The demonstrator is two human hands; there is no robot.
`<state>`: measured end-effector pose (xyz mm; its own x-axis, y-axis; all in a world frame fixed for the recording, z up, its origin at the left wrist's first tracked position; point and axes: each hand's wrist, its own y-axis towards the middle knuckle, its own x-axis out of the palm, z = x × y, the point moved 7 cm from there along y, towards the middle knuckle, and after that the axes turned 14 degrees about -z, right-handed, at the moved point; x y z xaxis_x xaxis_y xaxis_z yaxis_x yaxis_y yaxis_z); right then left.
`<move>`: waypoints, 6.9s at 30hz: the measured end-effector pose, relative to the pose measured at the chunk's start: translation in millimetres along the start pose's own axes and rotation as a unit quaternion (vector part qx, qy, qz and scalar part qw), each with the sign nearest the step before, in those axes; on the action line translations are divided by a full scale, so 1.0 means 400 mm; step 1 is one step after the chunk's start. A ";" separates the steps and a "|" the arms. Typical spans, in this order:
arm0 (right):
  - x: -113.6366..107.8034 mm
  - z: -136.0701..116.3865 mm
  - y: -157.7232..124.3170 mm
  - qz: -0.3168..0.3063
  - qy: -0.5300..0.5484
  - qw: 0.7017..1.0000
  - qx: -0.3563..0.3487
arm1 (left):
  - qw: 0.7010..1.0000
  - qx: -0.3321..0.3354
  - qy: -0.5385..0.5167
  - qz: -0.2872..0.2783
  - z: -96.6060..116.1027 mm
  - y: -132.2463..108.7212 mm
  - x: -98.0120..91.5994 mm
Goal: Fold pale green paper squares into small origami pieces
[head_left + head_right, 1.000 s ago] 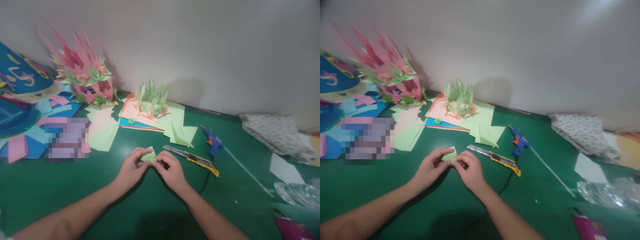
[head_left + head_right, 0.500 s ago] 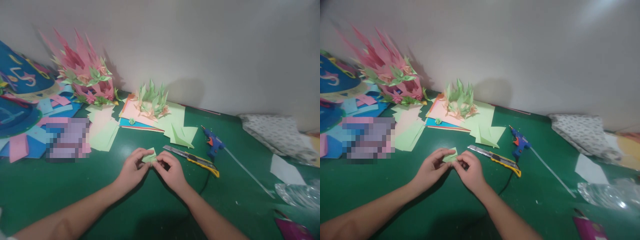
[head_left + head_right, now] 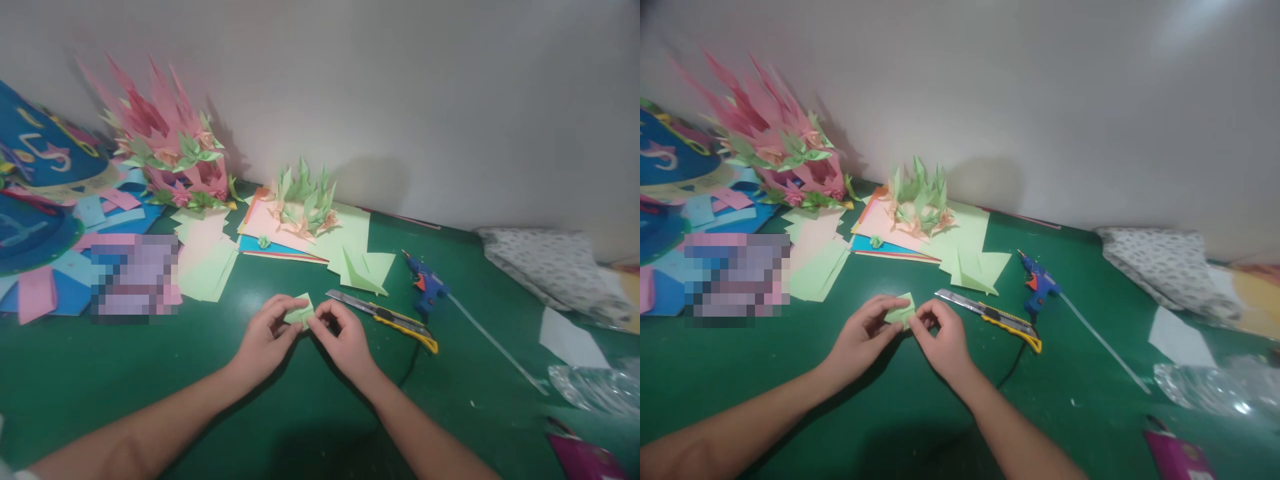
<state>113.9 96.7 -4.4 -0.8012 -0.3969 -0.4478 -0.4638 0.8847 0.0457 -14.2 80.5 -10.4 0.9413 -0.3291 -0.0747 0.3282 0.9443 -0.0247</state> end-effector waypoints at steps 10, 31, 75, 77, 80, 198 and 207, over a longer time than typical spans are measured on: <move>0.005 0.008 0.001 -0.007 0.052 0.999 0.001 | 1.000 0.018 0.009 -0.008 0.012 -0.002 0.003; 0.009 -0.004 0.001 -0.059 0.044 0.997 0.006 | 0.998 -0.036 -0.058 -0.019 -0.007 0.002 0.010; 0.036 -0.005 -0.004 -0.060 -0.079 0.995 0.017 | 0.964 -0.055 -0.259 -0.001 -0.023 -0.006 0.007; 0.039 -0.010 -0.003 -0.068 -0.068 0.995 0.013 | 0.950 -0.061 -0.307 0.009 -0.029 -0.011 0.012; 0.045 -0.017 -0.005 -0.077 -0.067 0.995 -0.009 | 0.948 -0.077 -0.308 0.010 -0.032 -0.019 0.010; 0.015 -0.004 -0.010 -0.007 0.043 0.999 0.020 | 0.996 -0.062 -0.045 0.044 -0.015 -0.020 -0.027; 0.022 -0.006 -0.006 -0.024 0.078 0.996 0.024 | 0.996 -0.061 -0.044 0.039 -0.016 -0.021 -0.023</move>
<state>107.1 90.7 -6.3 -0.8296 -0.4687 -0.3036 -0.4872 0.8731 -0.0165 -26.2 75.4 -15.7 0.9689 -0.2475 0.0072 0.2459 0.9587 -0.1429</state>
